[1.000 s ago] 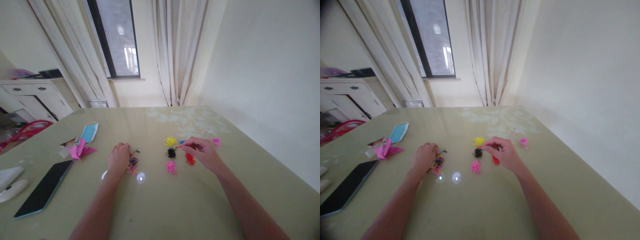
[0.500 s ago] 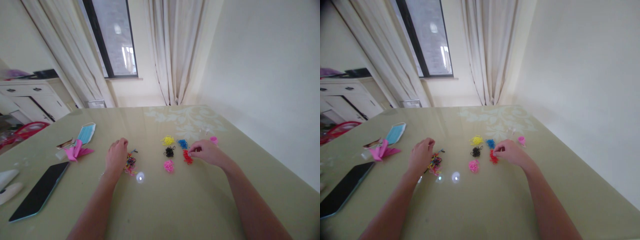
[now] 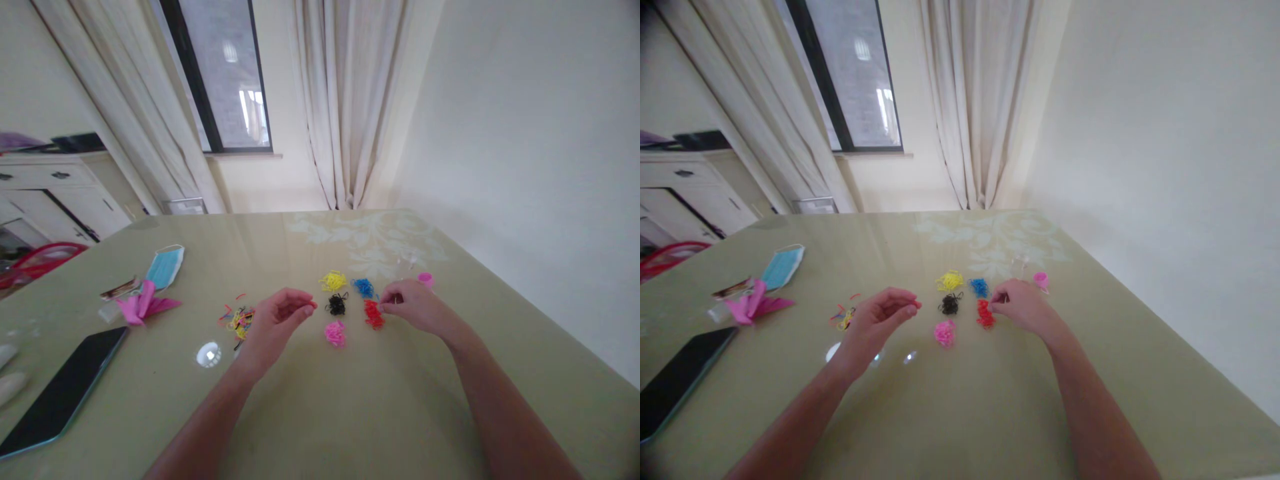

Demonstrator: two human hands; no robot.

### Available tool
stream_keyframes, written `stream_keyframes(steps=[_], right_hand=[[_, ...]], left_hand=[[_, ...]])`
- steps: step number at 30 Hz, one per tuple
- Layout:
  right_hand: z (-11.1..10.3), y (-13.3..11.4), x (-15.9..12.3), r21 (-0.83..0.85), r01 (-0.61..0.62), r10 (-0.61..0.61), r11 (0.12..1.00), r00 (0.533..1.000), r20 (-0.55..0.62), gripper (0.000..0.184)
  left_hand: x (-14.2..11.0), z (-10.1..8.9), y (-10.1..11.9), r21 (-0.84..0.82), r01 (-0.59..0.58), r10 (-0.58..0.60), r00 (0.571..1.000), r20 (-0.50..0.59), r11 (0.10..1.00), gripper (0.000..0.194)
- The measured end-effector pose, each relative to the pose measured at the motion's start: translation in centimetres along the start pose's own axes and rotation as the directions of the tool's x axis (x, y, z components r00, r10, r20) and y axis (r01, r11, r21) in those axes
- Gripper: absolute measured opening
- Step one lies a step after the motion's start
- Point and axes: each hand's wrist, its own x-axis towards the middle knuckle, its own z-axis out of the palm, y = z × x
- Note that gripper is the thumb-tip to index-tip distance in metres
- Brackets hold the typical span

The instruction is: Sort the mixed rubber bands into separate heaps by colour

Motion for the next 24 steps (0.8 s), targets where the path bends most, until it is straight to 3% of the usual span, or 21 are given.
stream_keyframes(steps=[5,9,17,24], right_hand=[[2.1,-4.3,-0.7,0.186,0.255,-0.234,0.949,0.964,-0.128,0.02],[4.6,-6.9,-1.4,0.295,0.374,-0.331,0.88,0.925,-0.184,0.025],[6.5,-7.6,-1.9,0.262,0.487,-0.414,0.833,0.863,-0.288,0.016],[6.3,-7.8,-2.0,0.277,0.498,-0.418,0.822,0.857,-0.301,0.021]], left_hand=[[-0.9,1.2,0.7,-0.119,0.067,-0.061,0.997,0.052,0.991,0.033],[-0.9,1.5,0.9,-0.13,0.08,-0.073,0.996,0.055,0.988,0.032],[-0.9,1.7,0.7,-0.118,0.181,-0.17,0.98,0.104,0.976,0.045],[-1.0,1.7,0.4,-0.099,0.165,-0.152,0.98,0.131,0.981,0.046]])
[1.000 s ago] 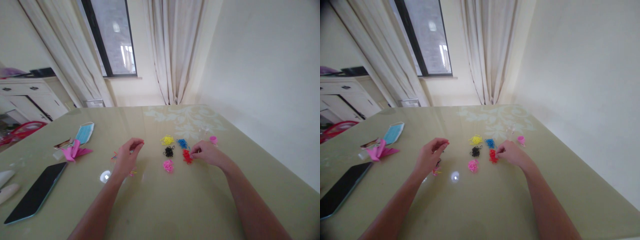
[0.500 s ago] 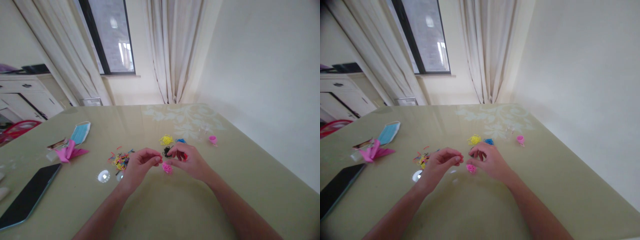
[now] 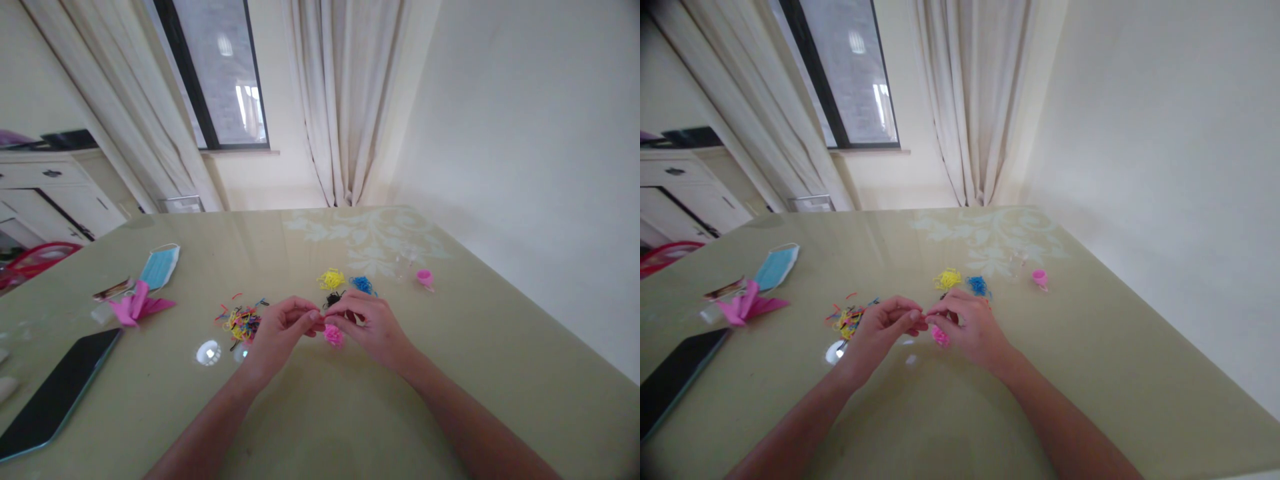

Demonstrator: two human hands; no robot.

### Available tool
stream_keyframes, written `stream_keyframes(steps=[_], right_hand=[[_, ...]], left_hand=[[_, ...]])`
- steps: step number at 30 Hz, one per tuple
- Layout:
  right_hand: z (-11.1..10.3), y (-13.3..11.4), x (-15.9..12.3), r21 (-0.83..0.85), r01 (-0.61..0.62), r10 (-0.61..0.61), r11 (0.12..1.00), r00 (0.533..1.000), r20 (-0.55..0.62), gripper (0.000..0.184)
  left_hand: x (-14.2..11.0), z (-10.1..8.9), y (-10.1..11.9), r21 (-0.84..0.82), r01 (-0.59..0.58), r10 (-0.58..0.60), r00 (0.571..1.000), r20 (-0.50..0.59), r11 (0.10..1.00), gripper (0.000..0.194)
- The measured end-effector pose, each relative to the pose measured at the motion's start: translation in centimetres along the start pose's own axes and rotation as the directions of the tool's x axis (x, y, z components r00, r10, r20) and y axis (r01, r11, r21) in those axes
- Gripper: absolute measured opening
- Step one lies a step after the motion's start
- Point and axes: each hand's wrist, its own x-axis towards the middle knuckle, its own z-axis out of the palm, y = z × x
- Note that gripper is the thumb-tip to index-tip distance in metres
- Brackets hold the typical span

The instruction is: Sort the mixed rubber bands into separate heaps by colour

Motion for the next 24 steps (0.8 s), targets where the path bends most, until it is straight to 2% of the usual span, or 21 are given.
stream_keyframes(steps=[4,6,7,8,10,11,13,15,17,19,22,24], right_hand=[[-0.6,-0.1,0.1,0.053,-0.028,0.03,0.998,0.999,-0.024,0.024],[-1.1,-0.1,0.2,0.111,-0.034,0.038,0.993,0.998,-0.04,0.024],[-1.3,-0.1,0.3,0.146,-0.031,0.039,0.989,0.998,-0.05,0.023],[-1.6,-0.1,0.3,0.183,-0.027,0.039,0.983,0.997,-0.063,0.023],[-2.0,-0.3,0.4,0.253,-0.008,0.033,0.968,0.995,-0.093,0.02],[-2.3,-0.3,0.4,0.281,0.008,0.024,0.96,0.994,-0.11,0.018],[-2.6,-0.5,0.3,0.32,0.046,0.0,0.946,0.99,-0.143,0.012],[-2.8,-0.7,0.3,0.34,0.078,-0.023,0.937,0.986,-0.162,0.008],[-3.1,-0.8,0.3,0.351,0.094,-0.034,0.932,0.985,-0.171,0.007],[-3.3,-0.8,0.3,0.348,0.105,-0.039,0.932,0.981,-0.191,0.008],[-4.1,-0.4,0.6,0.295,0.069,-0.004,0.953,0.977,-0.215,0.017],[-4.8,0.3,0.7,0.198,-0.012,0.047,0.98,0.983,-0.175,0.023]], left_hand=[[0.5,-1.4,-0.1,0.127,-0.071,0.076,0.996,-0.035,0.989,0.042],[1.1,-3.0,-0.2,0.303,-0.104,0.143,0.983,-0.112,0.947,0.038],[1.3,-3.9,-0.4,0.434,-0.098,0.185,0.969,-0.164,0.896,0.036],[1.6,-5.0,-0.5,0.591,-0.055,0.219,0.953,-0.21,0.804,0.033],[1.8,-7.1,-1.0,0.871,0.077,0.302,0.92,-0.249,0.485,0.035],[1.7,-8.1,-1.2,0.935,0.152,0.311,0.916,-0.255,0.32,0.039],[1.5,-9.5,-1.5,0.95,0.302,0.268,0.912,-0.312,0.08,0.048],[1.3,-10.4,-1.6,0.916,0.397,0.209,0.902,-0.378,-0.054,0.051],[1.2,-10.7,-1.3,0.9,0.423,0.137,0.902,-0.409,-0.102,0.049],[1.2,-10.7,-1.0,0.902,0.421,0.086,0.906,-0.414,-0.101,0.046],[1.4,-10.6,-0.7,0.909,0.41,0.097,0.91,-0.403,-0.073,0.044],[1.5,-10.6,-0.7,0.918,0.393,0.128,0.914,-0.384,-0.056,0.041]])
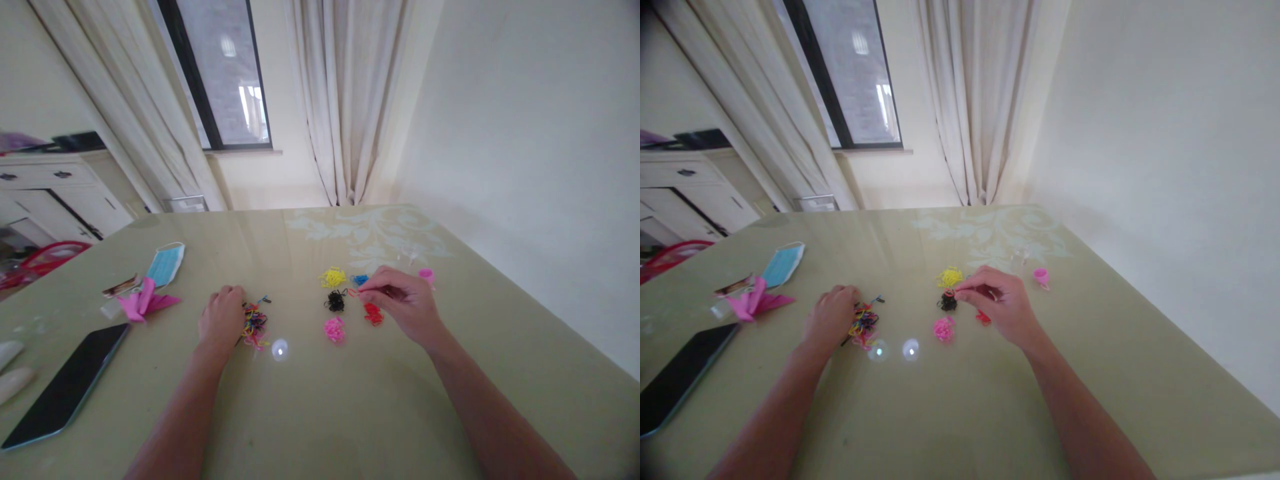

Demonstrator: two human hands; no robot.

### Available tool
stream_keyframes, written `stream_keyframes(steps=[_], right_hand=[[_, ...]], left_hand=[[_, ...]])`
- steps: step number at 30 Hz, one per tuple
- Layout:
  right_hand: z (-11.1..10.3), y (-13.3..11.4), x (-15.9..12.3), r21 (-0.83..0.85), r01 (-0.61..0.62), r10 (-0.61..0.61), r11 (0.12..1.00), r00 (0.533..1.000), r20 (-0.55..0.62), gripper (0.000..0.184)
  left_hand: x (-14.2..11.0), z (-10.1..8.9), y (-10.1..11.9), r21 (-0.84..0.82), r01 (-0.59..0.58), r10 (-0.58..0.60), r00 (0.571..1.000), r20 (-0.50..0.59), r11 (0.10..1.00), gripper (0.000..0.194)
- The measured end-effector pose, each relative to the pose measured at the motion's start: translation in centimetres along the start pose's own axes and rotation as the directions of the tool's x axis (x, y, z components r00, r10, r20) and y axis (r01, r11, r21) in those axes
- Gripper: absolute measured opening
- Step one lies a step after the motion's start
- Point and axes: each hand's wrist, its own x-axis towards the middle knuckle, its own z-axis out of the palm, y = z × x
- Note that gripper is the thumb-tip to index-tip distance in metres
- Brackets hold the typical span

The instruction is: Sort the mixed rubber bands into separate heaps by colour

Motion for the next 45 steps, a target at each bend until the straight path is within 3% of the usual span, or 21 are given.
stream_keyframes(steps=[4,8,10,14,17,19,21,22,25,28,31,35,40,45], right_hand=[[-1.7,2.0,0.5,-0.396,-0.061,0.135,0.916,0.978,0.161,0.02],[-2.9,4.2,0.7,-0.661,-0.068,0.235,0.747,0.958,0.167,0.015],[-3.1,4.8,0.7,-0.674,-0.085,0.265,0.734,0.949,0.17,0.014],[-3.3,5.1,0.6,-0.583,-0.11,0.308,0.805,0.917,0.254,0.013],[-3.4,4.9,0.5,-0.567,-0.114,0.326,0.816,0.901,0.288,0.012],[-3.6,4.8,0.5,-0.589,-0.114,0.34,0.8,0.895,0.288,0.012],[-3.9,4.8,0.5,-0.608,-0.107,0.343,0.787,0.894,0.287,0.012],[-4.0,4.8,0.5,-0.613,-0.101,0.343,0.784,0.893,0.291,0.013],[-4.4,4.8,0.5,-0.629,-0.086,0.342,0.773,0.891,0.299,0.013],[-4.4,4.7,0.6,-0.637,-0.067,0.321,0.768,0.901,0.293,0.014],[-3.6,4.1,0.6,-0.619,-0.034,0.248,0.785,0.932,0.264,0.019],[-0.6,2.6,0.0,-0.531,0.017,0.108,0.847,0.973,0.204,0.029],[3.5,1.0,-1.7,-0.358,0.119,-0.039,0.926,0.974,0.224,0.03],[5.0,1.0,-2.5,-0.356,0.149,-0.069,0.923,0.971,0.228,0.023]], left_hand=[[0.1,0.2,0.0,-0.045,-0.023,0.02,0.998,-0.056,0.999,0.038],[0.3,0.3,-0.2,-0.055,-0.017,0.014,0.998,-0.057,0.998,0.038],[0.3,0.2,-0.1,-0.054,-0.013,0.011,0.999,-0.044,0.998,0.038],[0.0,-0.3,0.2,-0.038,-0.009,0.008,0.999,-0.04,0.999,0.038],[-0.1,-0.9,0.5,-0.076,-0.015,0.006,0.993,-0.122,0.997,0.039],[0.0,-1.1,0.8,-0.195,-0.023,-0.019,0.977,-0.212,0.981,0.037],[0.2,-1.2,1.3,-0.45,-0.075,-0.048,0.966,-0.256,0.89,0.03],[0.3,-1.1,1.6,-0.606,-0.115,-0.05,0.967,-0.249,0.787,0.027],[0.0,-1.0,3.0,-0.928,-0.17,0.016,0.984,-0.175,0.33,0.038],[-1.0,-1.2,4.5,-0.996,-0.082,0.085,0.993,-0.079,0.029,0.049],[-2.2,-1.4,5.8,-0.991,0.027,0.159,0.987,0.006,-0.13,0.047],[-3.6,-1.8,7.0,-0.977,0.103,0.281,0.958,0.047,-0.187,0.042],[-4.6,-2.0,8.2,-0.993,0.082,0.371,0.927,0.042,-0.091,0.036],[-5.1,-1.9,8.6,-0.992,0.106,0.414,0.908,0.07,-0.067,0.039]])
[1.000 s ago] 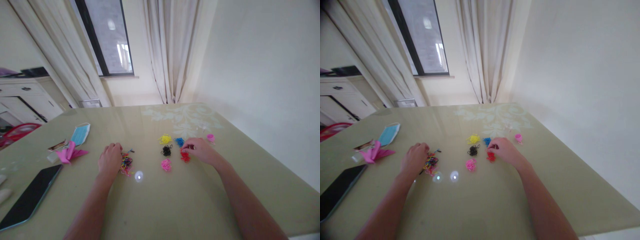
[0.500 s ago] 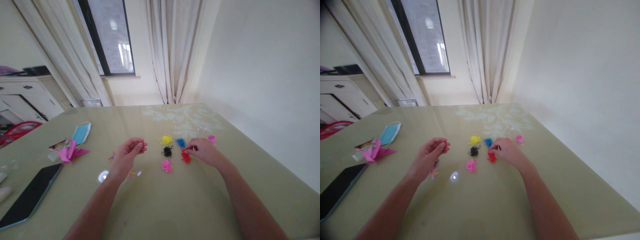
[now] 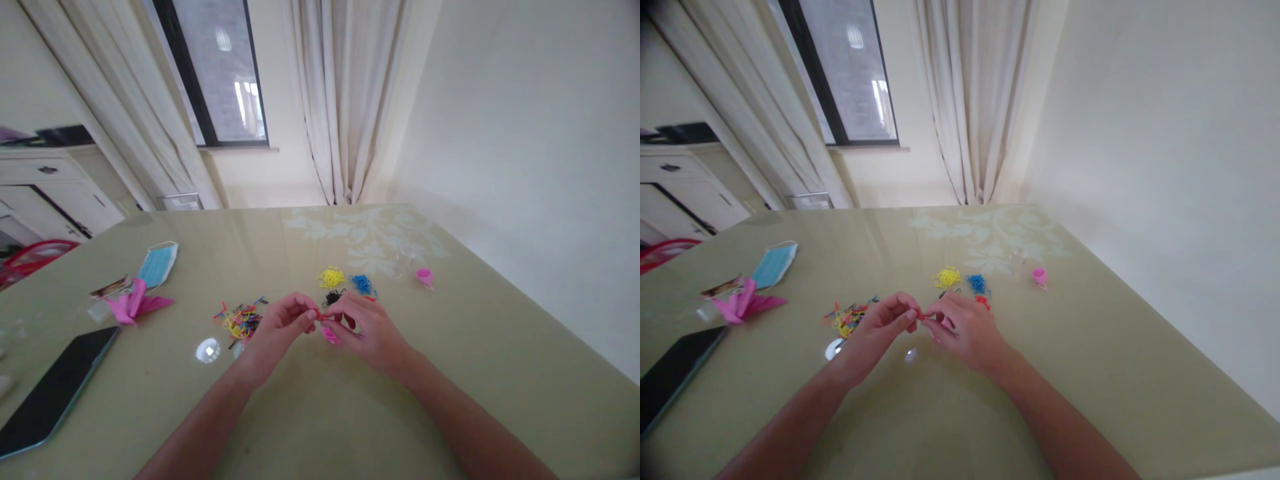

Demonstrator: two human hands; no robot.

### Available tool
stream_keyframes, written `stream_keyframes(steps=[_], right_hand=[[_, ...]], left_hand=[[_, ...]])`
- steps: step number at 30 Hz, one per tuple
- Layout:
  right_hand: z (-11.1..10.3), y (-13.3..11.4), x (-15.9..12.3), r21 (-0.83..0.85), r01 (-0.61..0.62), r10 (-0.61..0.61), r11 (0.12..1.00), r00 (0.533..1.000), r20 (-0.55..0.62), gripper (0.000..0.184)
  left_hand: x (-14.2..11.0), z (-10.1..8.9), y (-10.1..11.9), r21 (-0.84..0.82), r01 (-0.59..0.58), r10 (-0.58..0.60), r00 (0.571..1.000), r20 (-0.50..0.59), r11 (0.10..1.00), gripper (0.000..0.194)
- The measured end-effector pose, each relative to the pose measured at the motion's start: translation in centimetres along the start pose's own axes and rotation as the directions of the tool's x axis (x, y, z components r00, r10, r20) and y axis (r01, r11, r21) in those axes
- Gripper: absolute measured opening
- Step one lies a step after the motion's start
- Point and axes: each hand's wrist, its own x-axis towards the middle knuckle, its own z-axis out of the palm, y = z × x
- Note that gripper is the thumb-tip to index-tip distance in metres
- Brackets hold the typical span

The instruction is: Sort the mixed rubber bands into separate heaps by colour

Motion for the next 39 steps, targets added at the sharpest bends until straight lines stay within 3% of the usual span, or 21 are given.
stream_keyframes(steps=[16,21,24,26,28,29,31,33,34,36,39], right_hand=[[-0.8,0.1,0.4,0.086,0.009,-0.007,0.996,1.0,-0.023,0.019],[-1.0,-0.5,0.4,0.105,0.022,-0.025,0.994,0.999,0.024,0.022],[-1.8,-0.9,0.6,0.245,-0.014,0.01,0.97,1.0,0.019,0.022],[-2.6,-0.8,0.7,0.431,-0.05,0.058,0.901,0.998,-0.006,0.022],[-3.4,-0.5,0.8,0.605,-0.057,0.104,0.794,0.994,-0.043,0.022],[-3.7,-0.2,0.7,0.669,-0.046,0.12,0.742,0.991,-0.064,0.021],[-4.1,0.6,0.5,0.746,-0.026,0.138,0.666,0.987,-0.088,0.016],[-4.4,1.2,0.3,0.781,-0.025,0.146,0.624,0.986,-0.086,0.014],[-4.5,1.4,0.3,0.788,-0.031,0.148,0.615,0.986,-0.076,0.014],[-5.0,1.6,0.2,0.785,-0.049,0.146,0.618,0.988,-0.053,0.017],[-6.3,1.7,0.4,0.701,-0.108,0.152,0.705,0.988,-0.001,0.021]], left_hand=[[-0.1,-0.1,0.2,-0.007,0.015,-0.015,0.997,0.07,1.0,0.037],[-0.2,0.0,-0.1,0.01,0.006,-0.007,0.997,0.079,1.0,0.035],[0.0,-0.4,-0.1,0.085,-0.006,0.002,0.999,0.045,0.996,0.036],[0.4,-1.0,-0.2,0.216,-0.029,0.031,0.999,-0.009,0.976,0.036],[0.7,-2.0,-0.4,0.46,-0.051,0.102,0.991,-0.086,0.886,0.031],[0.8,-2.5,-0.5,0.613,-0.047,0.152,0.981,-0.119,0.788,0.028],[0.9,-3.6,-0.7,0.87,0.009,0.236,0.961,-0.144,0.493,0.025],[1.0,-4.5,-1.1,0.973,0.094,0.229,0.963,-0.143,0.213,0.027],[1.1,-4.9,-1.2,0.985,0.123,0.196,0.97,-0.145,0.12,0.028],[1.3,-5.6,-1.6,0.988,0.145,0.128,0.98,-0.15,0.045,0.029],[1.7,-6.2,-2.2,0.987,0.138,0.101,0.984,-0.146,0.085,0.03]])
